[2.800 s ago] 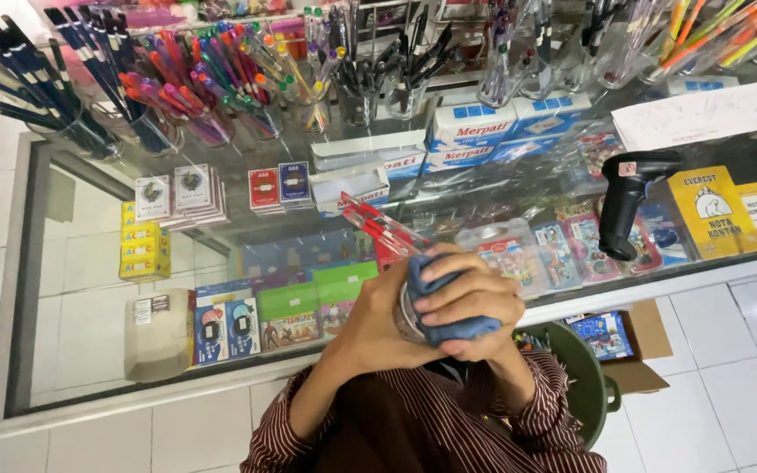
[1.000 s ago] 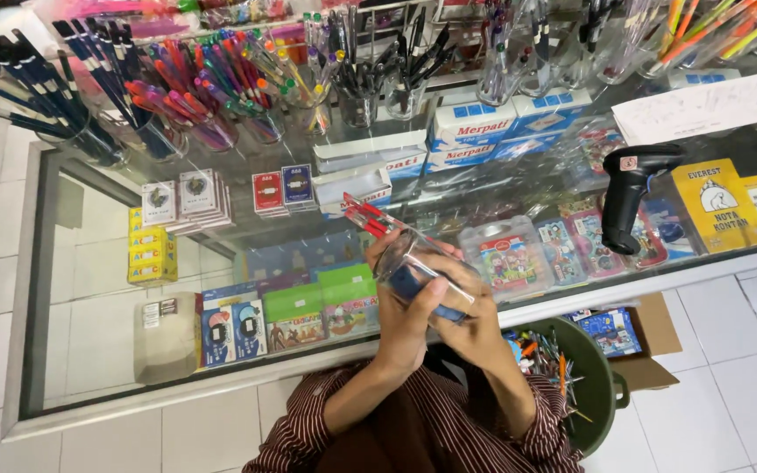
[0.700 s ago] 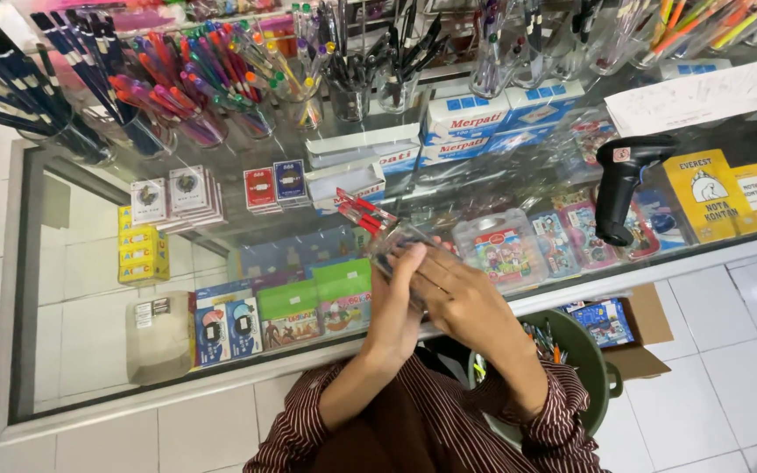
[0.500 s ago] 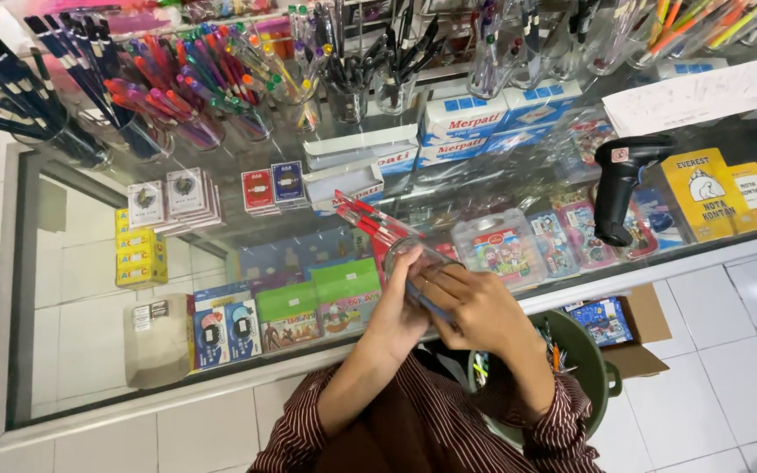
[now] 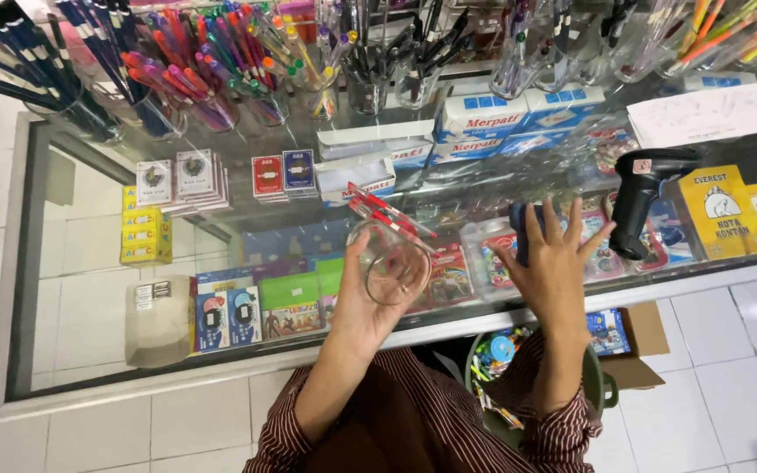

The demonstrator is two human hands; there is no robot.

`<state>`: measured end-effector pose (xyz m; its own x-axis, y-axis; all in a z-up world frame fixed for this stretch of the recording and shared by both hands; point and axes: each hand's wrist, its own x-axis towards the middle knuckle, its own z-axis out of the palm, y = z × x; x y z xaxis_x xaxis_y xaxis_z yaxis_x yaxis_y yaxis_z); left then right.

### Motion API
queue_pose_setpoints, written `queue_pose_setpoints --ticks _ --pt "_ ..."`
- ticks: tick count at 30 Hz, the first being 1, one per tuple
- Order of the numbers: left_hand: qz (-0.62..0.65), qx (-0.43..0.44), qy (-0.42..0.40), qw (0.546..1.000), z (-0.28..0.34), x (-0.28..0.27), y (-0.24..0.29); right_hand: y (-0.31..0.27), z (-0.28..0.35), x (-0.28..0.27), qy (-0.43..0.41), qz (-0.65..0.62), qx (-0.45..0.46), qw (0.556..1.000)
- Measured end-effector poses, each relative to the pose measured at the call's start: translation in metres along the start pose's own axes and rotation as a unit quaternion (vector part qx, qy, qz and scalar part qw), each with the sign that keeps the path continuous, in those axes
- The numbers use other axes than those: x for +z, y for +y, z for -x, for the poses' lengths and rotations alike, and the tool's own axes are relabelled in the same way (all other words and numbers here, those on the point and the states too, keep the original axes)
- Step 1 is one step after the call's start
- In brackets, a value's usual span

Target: Sorting and organizing various pens and stationery items at a shop counter and into a bucket.

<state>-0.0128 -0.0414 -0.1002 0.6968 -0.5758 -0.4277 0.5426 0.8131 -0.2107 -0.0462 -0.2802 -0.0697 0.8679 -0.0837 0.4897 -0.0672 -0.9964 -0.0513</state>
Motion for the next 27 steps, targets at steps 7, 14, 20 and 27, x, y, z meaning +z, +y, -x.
queue_pose_setpoints --ticks 7,14,20,27 --pt "-0.207 0.052 -0.047 0.976 0.016 -0.003 -0.013 -0.081 -0.024 -0.032 -0.085 -0.422 -0.125 0.894" --pt "-0.526 0.295 -0.134 0.787 0.060 0.032 -0.006 -0.101 -0.047 -0.051 -0.050 -0.457 -0.108 0.882" --pt "-0.794 0.553 -0.141 0.207 0.058 0.032 0.021 -0.105 -0.058 -0.038 -0.174 -0.459 -0.061 0.869" --pt "-0.724 0.528 -0.036 0.442 0.043 0.006 0.038 -0.092 -0.086 -0.008 -0.206 -0.466 -0.011 0.860"
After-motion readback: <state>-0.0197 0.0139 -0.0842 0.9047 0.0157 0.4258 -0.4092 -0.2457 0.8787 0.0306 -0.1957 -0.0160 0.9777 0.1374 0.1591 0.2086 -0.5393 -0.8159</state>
